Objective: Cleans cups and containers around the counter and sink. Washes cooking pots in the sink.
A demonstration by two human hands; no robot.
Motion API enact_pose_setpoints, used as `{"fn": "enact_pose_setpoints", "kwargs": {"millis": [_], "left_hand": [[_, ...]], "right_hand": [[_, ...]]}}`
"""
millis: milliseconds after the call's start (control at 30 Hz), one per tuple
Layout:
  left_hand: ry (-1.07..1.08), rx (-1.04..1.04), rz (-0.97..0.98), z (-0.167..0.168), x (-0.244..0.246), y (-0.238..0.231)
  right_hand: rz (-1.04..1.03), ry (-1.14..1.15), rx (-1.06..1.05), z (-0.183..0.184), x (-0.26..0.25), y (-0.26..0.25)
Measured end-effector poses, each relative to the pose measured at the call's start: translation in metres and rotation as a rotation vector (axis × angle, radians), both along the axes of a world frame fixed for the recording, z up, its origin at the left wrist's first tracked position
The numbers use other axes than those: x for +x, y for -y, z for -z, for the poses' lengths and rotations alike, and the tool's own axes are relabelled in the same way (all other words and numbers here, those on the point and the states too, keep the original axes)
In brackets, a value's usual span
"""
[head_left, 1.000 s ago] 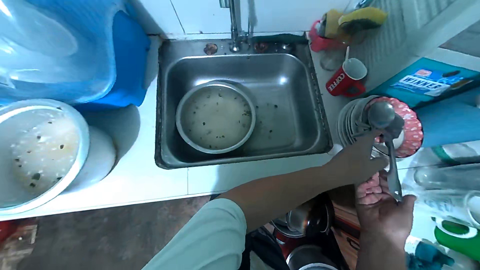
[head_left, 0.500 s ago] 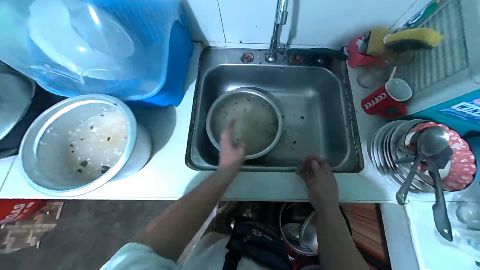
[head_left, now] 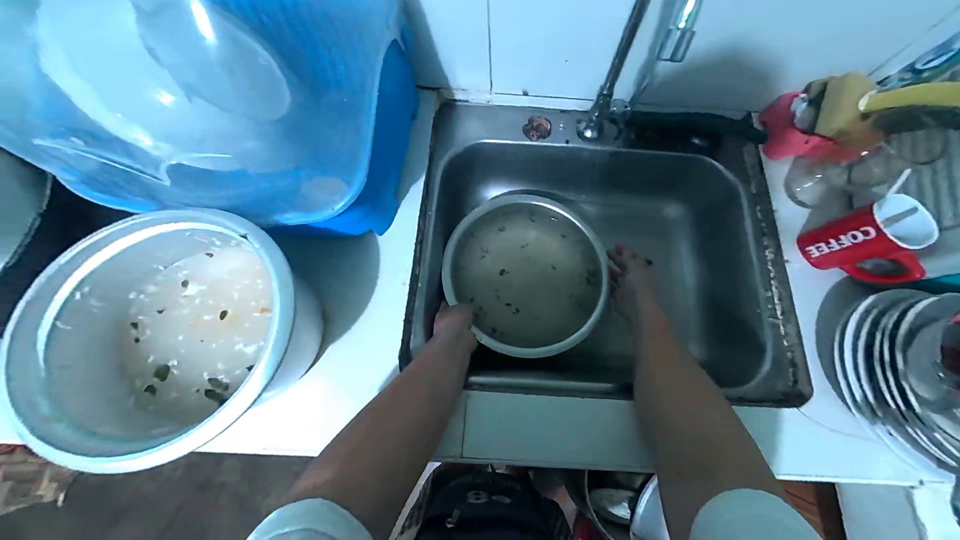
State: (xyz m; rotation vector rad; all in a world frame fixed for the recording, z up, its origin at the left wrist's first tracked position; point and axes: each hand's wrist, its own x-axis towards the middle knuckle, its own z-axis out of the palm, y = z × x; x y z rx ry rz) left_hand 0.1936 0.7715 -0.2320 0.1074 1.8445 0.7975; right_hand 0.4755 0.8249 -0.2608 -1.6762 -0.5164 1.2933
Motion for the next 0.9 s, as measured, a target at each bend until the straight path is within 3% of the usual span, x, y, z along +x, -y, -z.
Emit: {"fn": "enact_pose_setpoints", "kwargs": {"millis": [233,633,900], "left_hand": [[0.075,0.262,0.013,-0.020,0.006,0.000],[0.020,0.438,0.130,-0.027,0.007,0.003],[-0.011,0.537,0.129,-0.030,0.004,0.008]], "right_hand": [[0.023,-0.061,-0.027,0.008,-0.013,0.007],[0.155,-0.034,-0.144,-0.005,-0.021,0.011],[0.086,-0.071,-0.092,0.009,-0.020,0.008]]}}
